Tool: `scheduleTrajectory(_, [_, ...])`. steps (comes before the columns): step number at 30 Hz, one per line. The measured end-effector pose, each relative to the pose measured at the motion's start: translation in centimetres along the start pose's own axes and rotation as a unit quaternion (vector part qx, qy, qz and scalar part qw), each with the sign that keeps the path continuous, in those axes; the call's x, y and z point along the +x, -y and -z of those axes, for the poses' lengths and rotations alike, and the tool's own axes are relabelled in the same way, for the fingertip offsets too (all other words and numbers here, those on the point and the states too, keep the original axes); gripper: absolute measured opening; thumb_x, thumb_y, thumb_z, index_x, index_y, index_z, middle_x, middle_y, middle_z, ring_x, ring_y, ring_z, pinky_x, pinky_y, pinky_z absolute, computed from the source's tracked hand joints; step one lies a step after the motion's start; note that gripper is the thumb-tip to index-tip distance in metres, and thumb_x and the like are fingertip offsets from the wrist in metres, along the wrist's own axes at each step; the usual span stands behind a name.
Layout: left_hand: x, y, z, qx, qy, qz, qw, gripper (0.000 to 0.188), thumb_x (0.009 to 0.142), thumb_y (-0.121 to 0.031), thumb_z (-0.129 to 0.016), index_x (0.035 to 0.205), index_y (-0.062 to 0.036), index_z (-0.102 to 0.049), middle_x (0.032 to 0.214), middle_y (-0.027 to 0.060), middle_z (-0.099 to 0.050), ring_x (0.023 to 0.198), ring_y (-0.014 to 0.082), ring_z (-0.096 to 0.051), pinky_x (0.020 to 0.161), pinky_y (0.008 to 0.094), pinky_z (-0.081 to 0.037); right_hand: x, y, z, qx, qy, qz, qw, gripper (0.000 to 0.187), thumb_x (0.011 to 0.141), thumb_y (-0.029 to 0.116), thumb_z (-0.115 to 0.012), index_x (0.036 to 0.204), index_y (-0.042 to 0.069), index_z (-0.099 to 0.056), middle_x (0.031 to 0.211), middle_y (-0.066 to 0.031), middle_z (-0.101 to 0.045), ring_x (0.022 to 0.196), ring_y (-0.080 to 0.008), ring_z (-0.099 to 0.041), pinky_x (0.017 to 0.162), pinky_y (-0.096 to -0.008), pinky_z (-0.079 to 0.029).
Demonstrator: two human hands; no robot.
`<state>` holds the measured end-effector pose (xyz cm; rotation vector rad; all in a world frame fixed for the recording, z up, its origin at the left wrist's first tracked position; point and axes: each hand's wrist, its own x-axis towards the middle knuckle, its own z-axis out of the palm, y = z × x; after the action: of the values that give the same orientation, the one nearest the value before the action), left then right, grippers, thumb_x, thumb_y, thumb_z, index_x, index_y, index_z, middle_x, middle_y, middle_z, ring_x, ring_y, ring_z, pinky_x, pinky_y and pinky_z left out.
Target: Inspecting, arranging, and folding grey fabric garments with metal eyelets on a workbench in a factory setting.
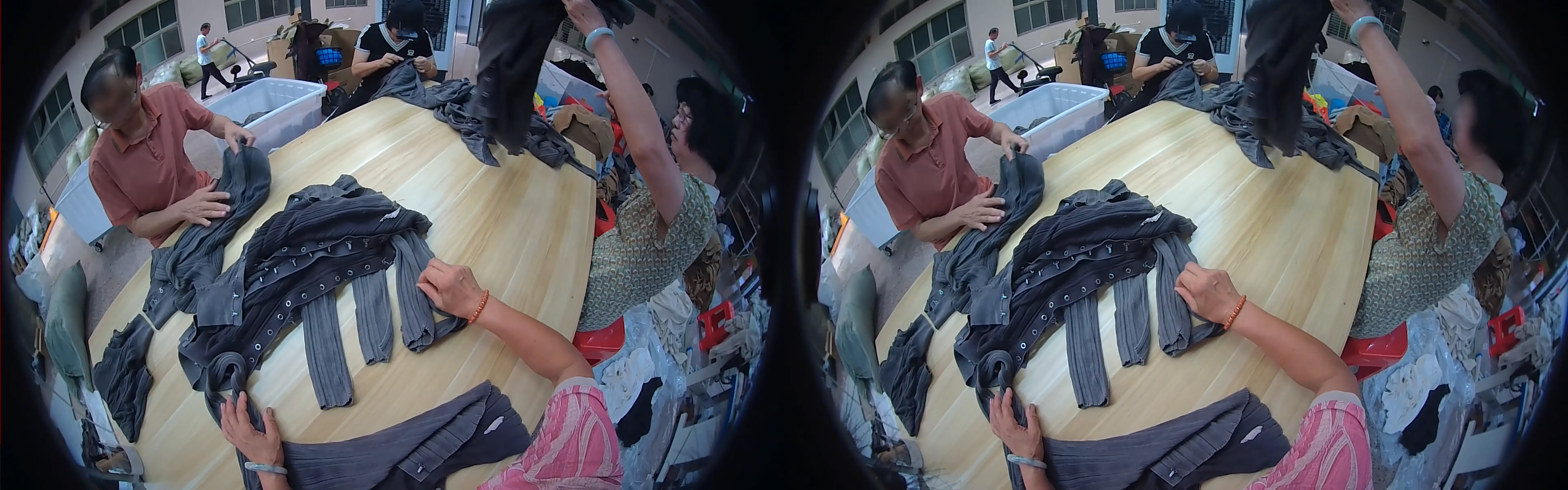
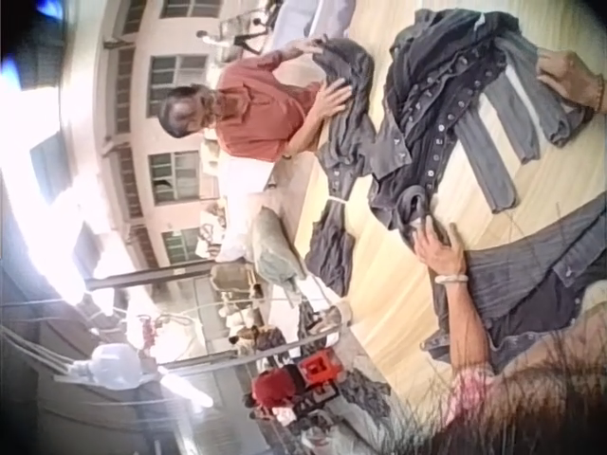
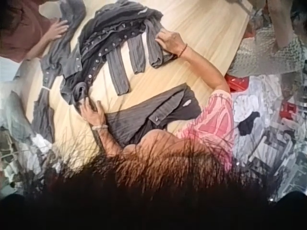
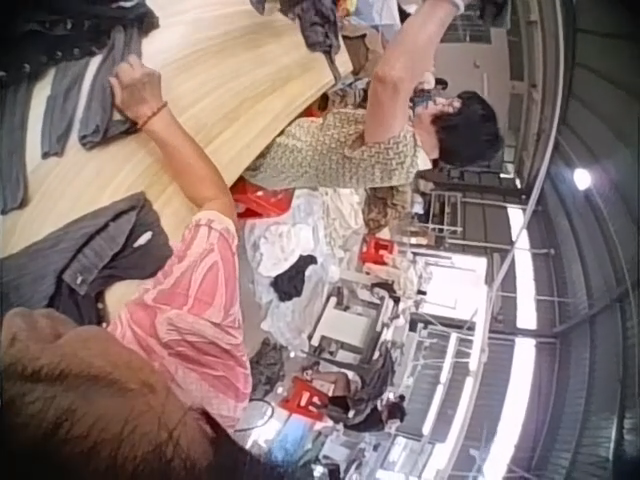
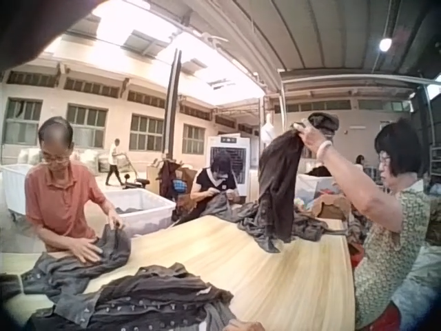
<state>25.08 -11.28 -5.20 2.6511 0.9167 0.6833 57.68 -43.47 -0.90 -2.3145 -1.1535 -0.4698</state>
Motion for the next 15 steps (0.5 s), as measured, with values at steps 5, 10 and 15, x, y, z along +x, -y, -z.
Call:
scheduleTrajectory(5, [0.1, -0.2, 0.3, 0.007, 0.008, 0.004, 1.0, 0.059, 0.078, -0.025, -0.07, 0.133, -0.0084, -0.055, 0.139, 0.0189, -0.048, 0.134, 0.0386, -0.036, 0.113, 0.0498, -0.022, -2.5, 2.6, 3.2, 0.11, 0.069, -0.111, 0.985, 0.013, 0.082, 0.012, -0.07, 0.08, 0.006, -0.059, 0.081, -0.007, -0.061, 0.068, -0.0263, -0.063, 0.059, -0.0355, -0.05])
scheduleTrajectory(10, [0.1, -0.2, 0.1, 0.002, -0.002, -0.006, 1.0, 0.059, 0.078, -0.026, -0.07, 0.133, -0.0088, -0.054, 0.139, 0.0187, -0.048, 0.134, 0.0387, -0.036, 0.113, 0.0497, -0.022, 0.9, 1.8, -0.1, 0.057, -0.045, -0.038, 0.997, 0.009, 0.086, 0.015, -0.065, 0.092, 0.007, -0.066, 0.089, -0.0082, -0.062, 0.075, -0.0295, -0.065, 0.065, -0.0385, -0.053])
scheduleTrajectory(15, [0.0, -0.2, -0.1, -0.008, 0.008, 0.005, 1.0, 0.059, 0.078, -0.025, -0.07, 0.133, -0.0091, -0.055, 0.139, 0.0183, -0.048, 0.135, 0.0383, -0.035, 0.113, 0.0495, -0.021, 5.2, 0.0, -5.7, -0.07, 0.047, -0.106, 0.991, 0.012, 0.085, 0.018, -0.066, 0.093, 0.009, -0.068, 0.097, -0.0086, -0.059, 0.082, -0.0311, -0.065, 0.071, -0.0423, -0.053])
